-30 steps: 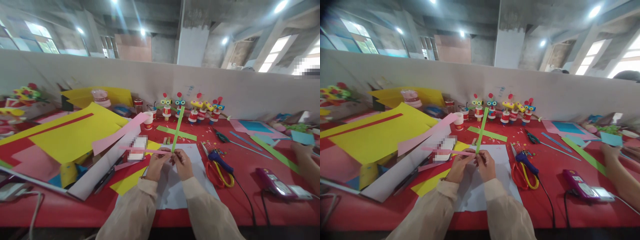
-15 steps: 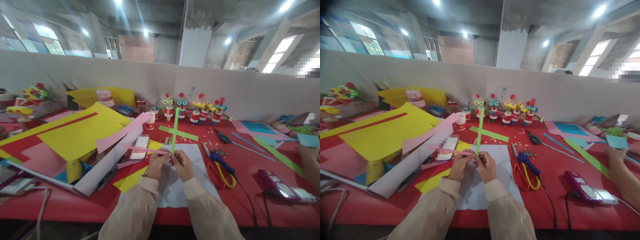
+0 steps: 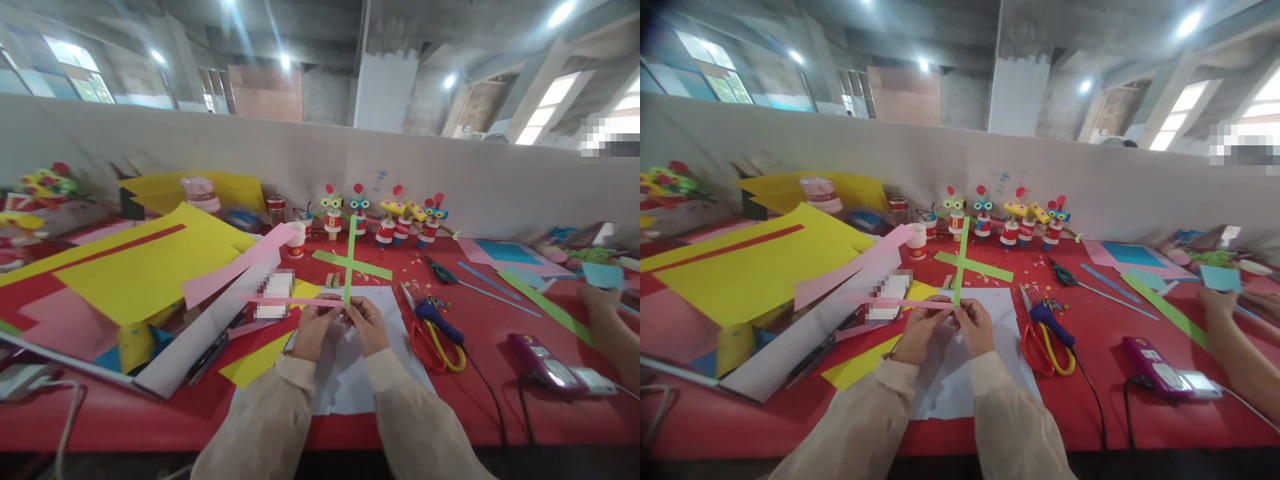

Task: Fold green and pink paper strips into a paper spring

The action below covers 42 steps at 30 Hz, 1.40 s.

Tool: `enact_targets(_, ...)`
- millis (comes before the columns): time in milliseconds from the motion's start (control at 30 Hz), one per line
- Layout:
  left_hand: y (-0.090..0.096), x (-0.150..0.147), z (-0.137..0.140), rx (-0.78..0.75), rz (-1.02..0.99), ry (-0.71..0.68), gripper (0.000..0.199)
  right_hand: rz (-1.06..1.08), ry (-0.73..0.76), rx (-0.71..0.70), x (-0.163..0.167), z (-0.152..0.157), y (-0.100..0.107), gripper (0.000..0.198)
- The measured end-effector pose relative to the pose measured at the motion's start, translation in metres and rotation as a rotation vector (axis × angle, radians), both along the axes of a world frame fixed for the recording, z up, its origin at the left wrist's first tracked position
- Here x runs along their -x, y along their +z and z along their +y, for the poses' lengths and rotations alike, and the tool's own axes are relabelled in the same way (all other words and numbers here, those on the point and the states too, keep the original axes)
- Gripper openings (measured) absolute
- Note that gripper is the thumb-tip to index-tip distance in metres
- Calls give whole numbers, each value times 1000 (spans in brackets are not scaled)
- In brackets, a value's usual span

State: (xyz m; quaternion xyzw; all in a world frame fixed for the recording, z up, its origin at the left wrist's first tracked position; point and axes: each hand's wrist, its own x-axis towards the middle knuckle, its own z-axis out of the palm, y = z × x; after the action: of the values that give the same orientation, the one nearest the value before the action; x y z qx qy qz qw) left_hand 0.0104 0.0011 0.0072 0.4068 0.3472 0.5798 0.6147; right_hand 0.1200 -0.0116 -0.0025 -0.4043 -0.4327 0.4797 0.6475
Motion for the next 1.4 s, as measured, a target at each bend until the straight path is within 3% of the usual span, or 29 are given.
enact_targets(133, 3, 1, -1, -23, 60, -4, 18, 70, -8, 43, -1, 2, 0, 21)
enact_targets(333, 2, 2, -1, 81, -5, -3, 22, 43, -15, 53, 1, 2, 2, 22)
enact_targets(800, -2, 7, 2, 144, -23, -75, 29, -165, -22, 1, -1, -2, -4, 16)
enact_targets(1267, -1, 8, 2, 92, -61, -151, 29, -312, -29, -56, -2, -4, -5, 19)
enact_targets(1400, -5, 4, 3, 87, -101, -84, 30, -321, -18, -68, -1, -5, -6, 19)
